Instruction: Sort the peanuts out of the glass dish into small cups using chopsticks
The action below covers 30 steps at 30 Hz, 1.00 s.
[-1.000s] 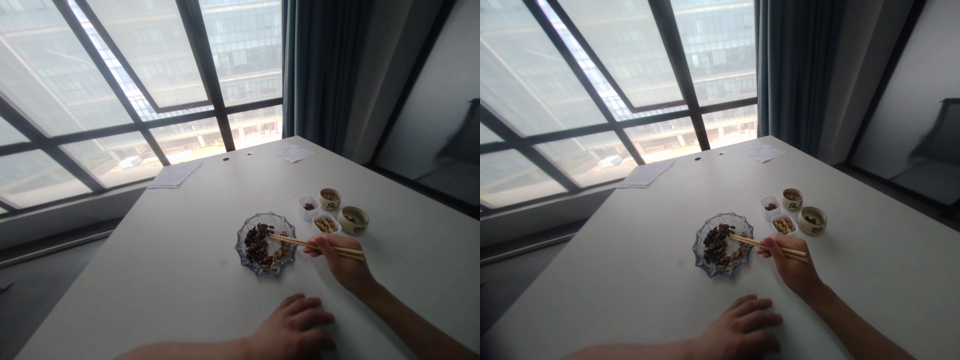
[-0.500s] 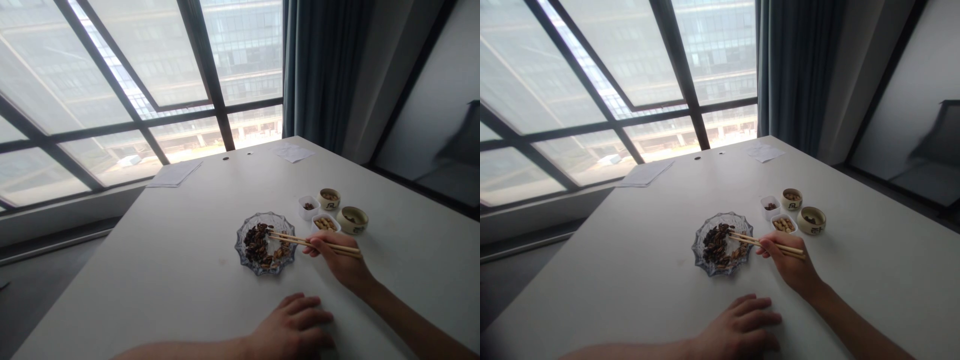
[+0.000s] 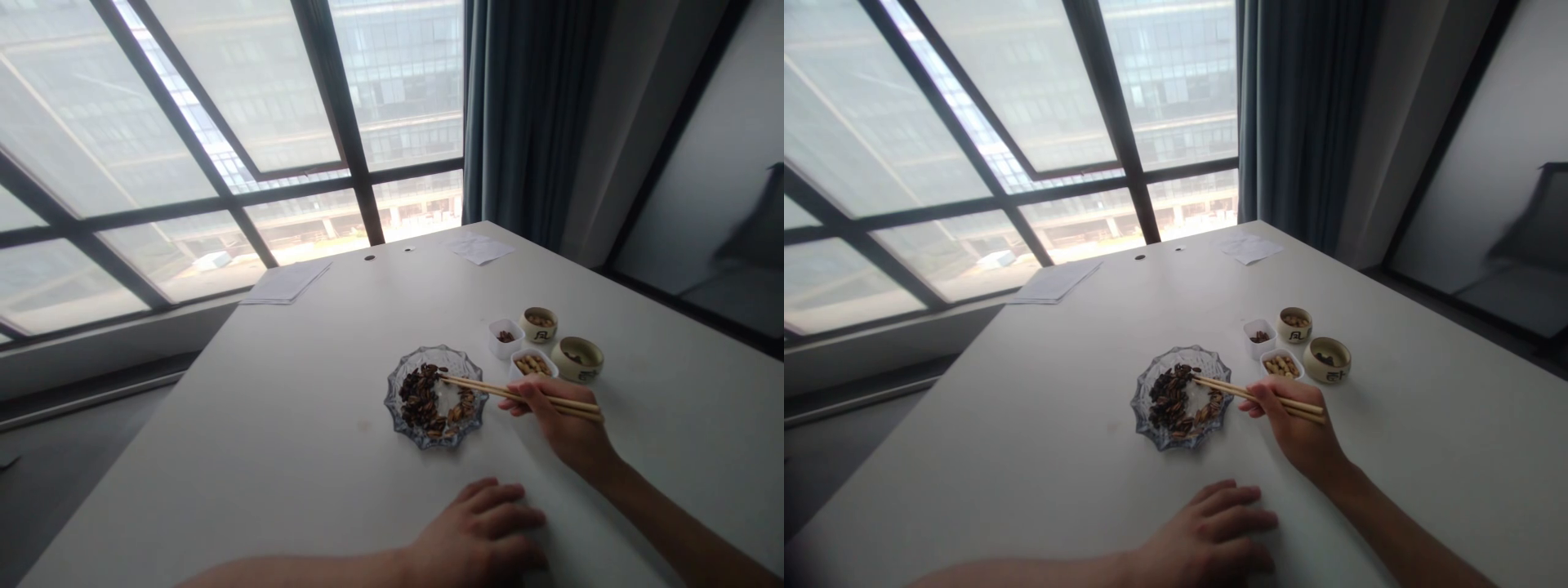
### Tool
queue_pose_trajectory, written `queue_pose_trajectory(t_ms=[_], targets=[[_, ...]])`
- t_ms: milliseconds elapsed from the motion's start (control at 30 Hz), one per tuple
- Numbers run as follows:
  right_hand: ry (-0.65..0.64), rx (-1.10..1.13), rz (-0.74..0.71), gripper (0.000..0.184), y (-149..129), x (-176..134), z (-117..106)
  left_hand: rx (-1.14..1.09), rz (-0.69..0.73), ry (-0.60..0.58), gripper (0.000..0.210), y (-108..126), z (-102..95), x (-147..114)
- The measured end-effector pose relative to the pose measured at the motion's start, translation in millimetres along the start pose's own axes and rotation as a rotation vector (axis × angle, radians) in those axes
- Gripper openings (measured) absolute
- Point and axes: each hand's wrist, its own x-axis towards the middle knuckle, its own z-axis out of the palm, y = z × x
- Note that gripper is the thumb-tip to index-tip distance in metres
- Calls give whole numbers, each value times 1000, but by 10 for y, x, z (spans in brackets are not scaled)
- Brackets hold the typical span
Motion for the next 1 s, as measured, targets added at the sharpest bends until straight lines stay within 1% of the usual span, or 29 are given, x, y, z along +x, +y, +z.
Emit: queue_pose_trajectory(t_ms=[133, 200, 267, 400, 533, 667, 833, 1000], targets=[[84, -14, -3, 35, -38, 21, -63, -5, 8, 7, 33, -6, 4, 0], [63, -25, -2, 36, -47, 28, -71, 1, 6, -1, 32, -8, 10, -1], [13, -44, -8, 37, -45, 30, -62, 6, 2, -3, 31, -10, 19, -3], [-53, -74, -18, 39, -11, 29, -39, -6, 1, 15, 32, -11, 35, -14], [-44, -60, -12, 39, 33, 23, -41, -27, 7, 48, 32, -9, 33, -21], [-21, -25, 25, 38, 35, 11, -27, -31, 6, 66, 32, -14, 38, -19], [26, 23, 91, 40, -48, -2, 28, -36, 4, 44, 33, -15, 43, -17], [32, 39, 108, 41, -72, -10, 65, -39, 7, 41, 33, -8, 34, -13]])
